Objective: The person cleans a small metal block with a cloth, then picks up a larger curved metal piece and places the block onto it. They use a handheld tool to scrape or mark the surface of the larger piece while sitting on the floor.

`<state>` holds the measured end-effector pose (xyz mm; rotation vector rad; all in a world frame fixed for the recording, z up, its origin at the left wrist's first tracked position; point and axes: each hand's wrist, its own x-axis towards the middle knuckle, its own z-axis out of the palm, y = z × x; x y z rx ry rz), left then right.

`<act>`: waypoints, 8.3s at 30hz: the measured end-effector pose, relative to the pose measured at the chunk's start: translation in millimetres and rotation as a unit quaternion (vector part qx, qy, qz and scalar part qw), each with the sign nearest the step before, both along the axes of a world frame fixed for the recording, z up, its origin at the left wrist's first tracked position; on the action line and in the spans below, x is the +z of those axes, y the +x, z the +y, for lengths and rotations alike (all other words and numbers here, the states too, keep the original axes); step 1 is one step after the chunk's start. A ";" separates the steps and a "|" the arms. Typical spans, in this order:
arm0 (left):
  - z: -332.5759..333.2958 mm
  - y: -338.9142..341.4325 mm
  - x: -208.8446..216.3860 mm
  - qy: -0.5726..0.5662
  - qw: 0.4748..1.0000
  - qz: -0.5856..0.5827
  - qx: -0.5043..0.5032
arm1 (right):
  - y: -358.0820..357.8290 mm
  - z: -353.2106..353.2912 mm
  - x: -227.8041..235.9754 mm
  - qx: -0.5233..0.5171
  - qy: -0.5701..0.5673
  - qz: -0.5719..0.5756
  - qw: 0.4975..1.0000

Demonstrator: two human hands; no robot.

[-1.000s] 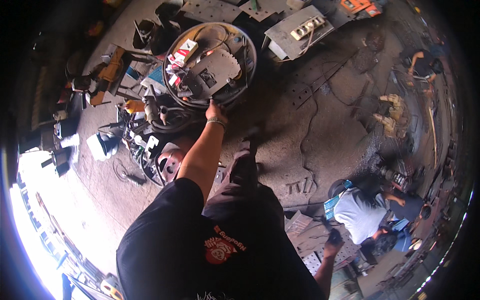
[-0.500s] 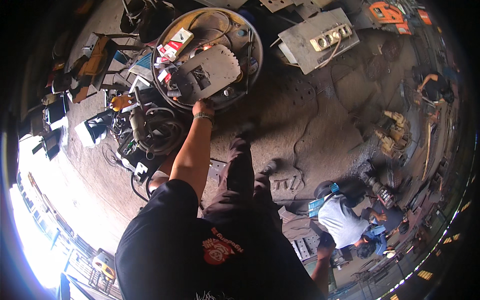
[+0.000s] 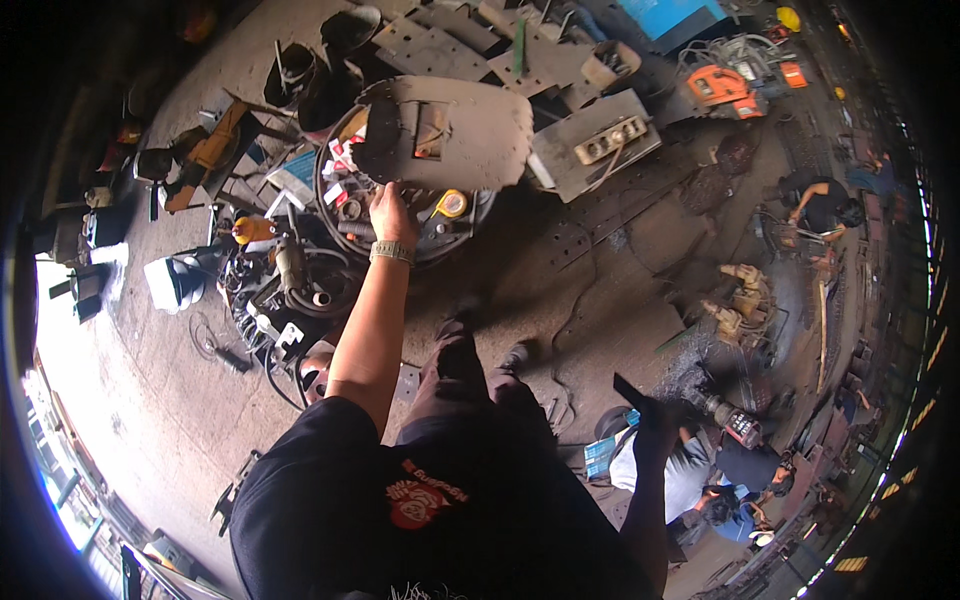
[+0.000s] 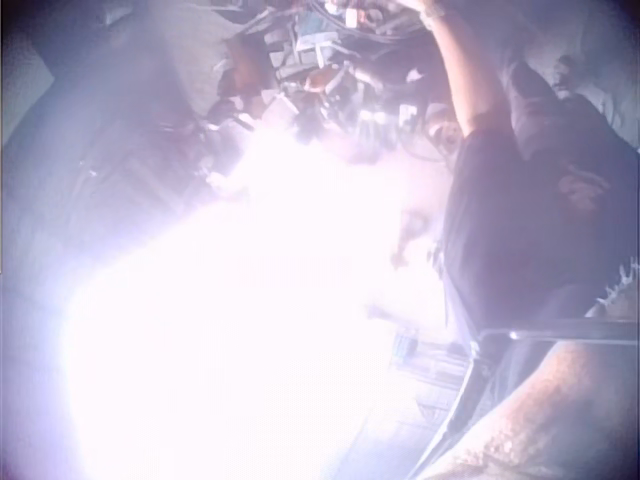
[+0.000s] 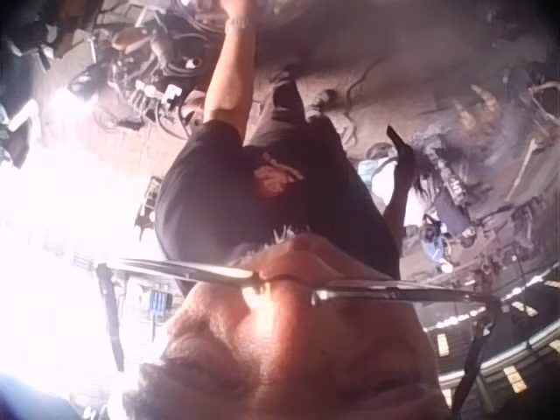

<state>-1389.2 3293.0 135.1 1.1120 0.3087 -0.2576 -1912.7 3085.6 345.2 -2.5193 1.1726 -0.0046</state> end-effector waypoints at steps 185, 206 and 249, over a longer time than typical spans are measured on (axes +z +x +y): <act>-212.8 -323.1 309.3 -0.356 0.819 0.045 -0.448 | 87.0 -57.2 124.3 -0.047 -0.315 -0.248 0.915; -221.4 -296.2 319.6 -0.343 0.741 0.120 -0.564 | 60.5 -90.8 207.9 0.129 -0.270 0.019 0.954; -228.4 -290.9 347.8 -0.254 0.764 0.083 -0.587 | 86.3 -163.1 268.4 0.144 0.064 0.138 0.978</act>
